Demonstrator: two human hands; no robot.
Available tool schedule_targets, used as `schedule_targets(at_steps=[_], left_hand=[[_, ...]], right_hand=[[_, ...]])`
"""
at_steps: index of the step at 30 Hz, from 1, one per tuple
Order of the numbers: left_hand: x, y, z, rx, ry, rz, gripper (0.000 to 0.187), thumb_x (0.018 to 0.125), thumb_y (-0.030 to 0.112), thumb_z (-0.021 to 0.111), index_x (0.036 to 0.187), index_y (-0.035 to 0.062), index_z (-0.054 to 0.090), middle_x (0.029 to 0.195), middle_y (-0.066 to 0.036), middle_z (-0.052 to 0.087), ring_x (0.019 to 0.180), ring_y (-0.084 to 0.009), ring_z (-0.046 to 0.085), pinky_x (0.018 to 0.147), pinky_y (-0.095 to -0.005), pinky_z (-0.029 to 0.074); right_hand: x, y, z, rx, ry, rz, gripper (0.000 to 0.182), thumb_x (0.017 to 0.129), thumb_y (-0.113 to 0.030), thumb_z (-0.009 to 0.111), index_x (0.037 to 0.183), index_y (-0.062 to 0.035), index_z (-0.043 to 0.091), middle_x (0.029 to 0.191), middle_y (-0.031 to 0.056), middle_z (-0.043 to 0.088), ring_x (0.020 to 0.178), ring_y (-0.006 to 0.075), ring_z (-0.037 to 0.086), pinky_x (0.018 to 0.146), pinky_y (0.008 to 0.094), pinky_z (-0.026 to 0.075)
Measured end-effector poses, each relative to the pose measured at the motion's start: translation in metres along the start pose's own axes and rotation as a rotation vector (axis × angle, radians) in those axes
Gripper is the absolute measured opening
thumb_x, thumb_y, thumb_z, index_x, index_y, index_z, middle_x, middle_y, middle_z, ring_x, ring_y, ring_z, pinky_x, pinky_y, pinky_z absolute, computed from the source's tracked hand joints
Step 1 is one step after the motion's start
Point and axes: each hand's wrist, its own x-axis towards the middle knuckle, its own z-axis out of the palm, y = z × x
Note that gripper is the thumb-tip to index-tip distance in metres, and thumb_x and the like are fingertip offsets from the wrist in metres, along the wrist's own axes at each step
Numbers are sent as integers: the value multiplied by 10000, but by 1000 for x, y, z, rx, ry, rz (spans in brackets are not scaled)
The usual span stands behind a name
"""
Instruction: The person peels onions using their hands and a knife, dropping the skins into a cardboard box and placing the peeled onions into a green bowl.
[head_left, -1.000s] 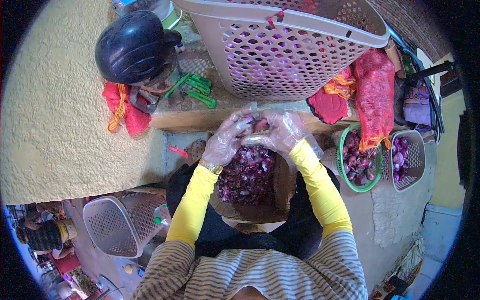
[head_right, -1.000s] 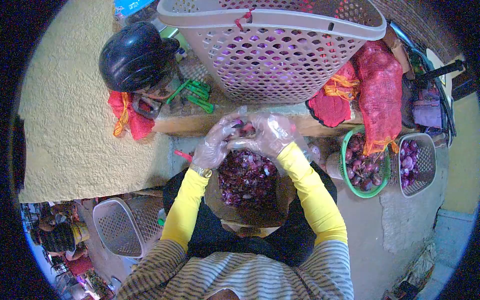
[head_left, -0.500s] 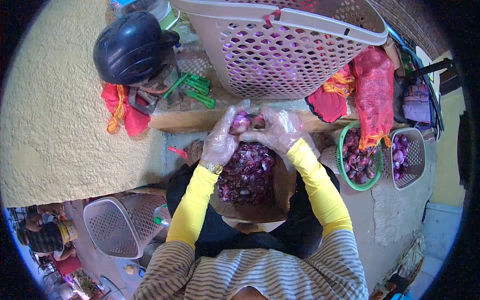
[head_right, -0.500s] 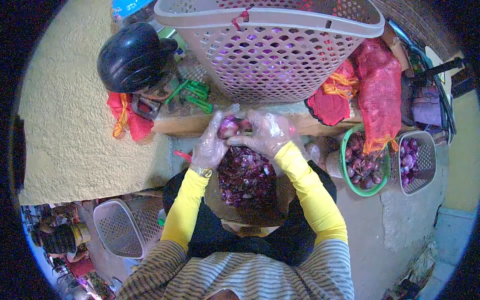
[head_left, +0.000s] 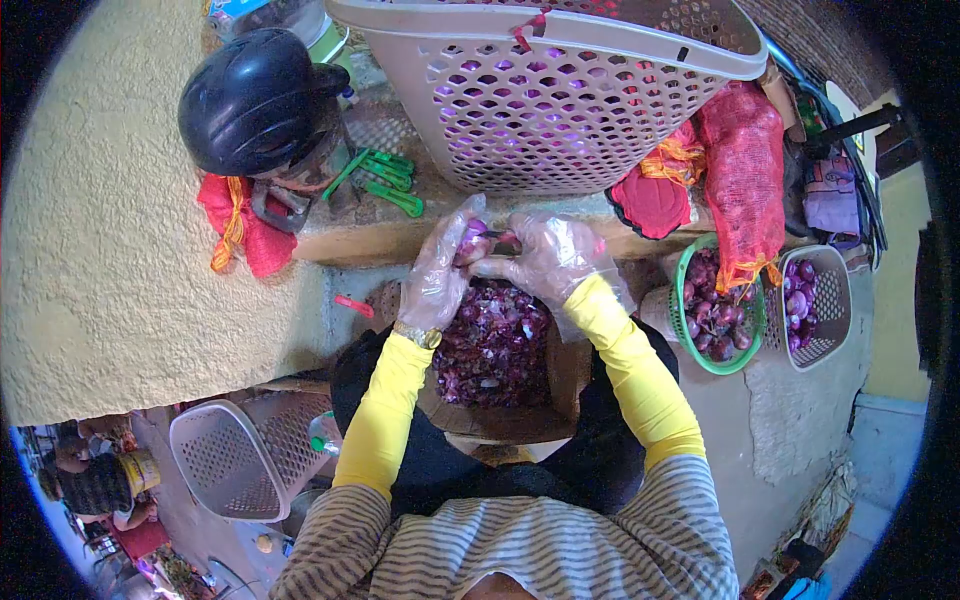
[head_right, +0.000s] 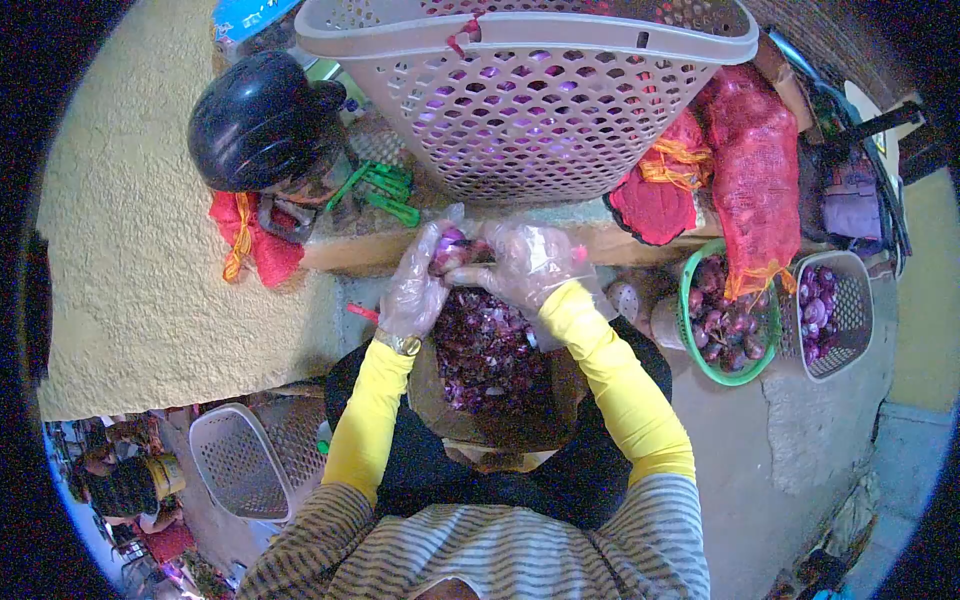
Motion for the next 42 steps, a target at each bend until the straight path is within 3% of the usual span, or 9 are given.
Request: schedule_targets(at_steps=[7, 19, 22, 26, 28, 30, 37, 39, 42], left_hand=[[2, 0, 5, -41, 52, 15, 379, 1053, 260, 527, 1359, 41, 574, 1348, -49, 586, 1068, -146, 594, 972, -325, 502], [-1, 7, 8, -23, -55, -35, 474, 1011, 216, 578, 1430, 13, 490, 957, -3, 538, 935, -119, 589, 908, -285, 476], [-1, 4, 11, -70, -50, -44, 503, 1010, 179, 556, 1470, 14, 437, 991, -18, 568, 914, -109, 573, 949, -303, 482], [-3, 5, 20, -107, 1, -57, 495, 1011, 194, 554, 1460, 17, 447, 1155, -91, 621, 1068, -187, 610, 1020, -356, 482], [-4, 4, 21, -120, -8, -55, 486, 1014, 199, 550, 1454, 18, 455, 1214, -116, 626, 1131, -222, 614, 1039, -377, 480], [-4, 3, 20, -162, -24, -73, 463, 1019, 218, 547, 1423, 2, 478, 1243, -135, 627, 1221, -273, 589, 1034, -400, 484], [2, -6, 9, -220, 44, -96, 464, 1013, 262, 578, 1374, -21, 509, 1152, -110, 649, 1166, -263, 616, 1024, -388, 486], [4, -7, 2, -149, 12, -94, 572, 1038, 373, 533, 1463, 6, 428, 1313, -151, 593, 1216, -271, 572, 1067, -407, 460], [1, -3, 12, -96, 8, -45, 584, 1041, 386, 524, 1467, 1, 420, 1321, -157, 588, 1228, -274, 566, 1071, -412, 453]], right_hand=[[1, 0, 1, -4, -19, 11, 576, 766, -664, 714, 1085, -184, 726, 886, 122, 732, 827, 343, 705, 739, 478, 551], [0, -1, -6, 19, -4, 29, 600, 770, -687, 690, 1067, -167, 723, 913, 142, 726, 826, 340, 707, 728, 471, 549], [-3, -2, -11, 1, 13, 17, 576, 773, -653, 714, 1025, -136, 716, 908, 146, 724, 814, 342, 706, 730, 471, 547], [-2, 8, -12, 54, 3, -57, 544, 773, -607, 743, 984, -107, 705, 910, 149, 724, 832, 339, 707, 743, 467, 549], [0, 14, -6, 8, 132, -151, 566, 743, -652, 748, 914, -115, 694, 778, 110, 701, 732, 317, 700, 645, 445, 538], [-2, 13, -11, 41, 76, -113, 537, 761, -607, 751, 942, -104, 697, 847, 132, 711, 799, 329, 702, 699, 452, 543], [-2, 10, -5, 83, 53, -44, 519, 776, -574, 750, 951, -87, 708, 868, 152, 711, 838, 354, 695, 744, 479, 537], [-1, 8, -8, 77, 41, -38, 528, 777, -582, 744, 946, -83, 709, 864, 154, 711, 835, 354, 696, 744, 480, 538], [0, 7, -6, 73, 29, -31, 551, 779, -604, 730, 935, -76, 709, 860, 159, 711, 831, 357, 697, 743, 483, 538]])
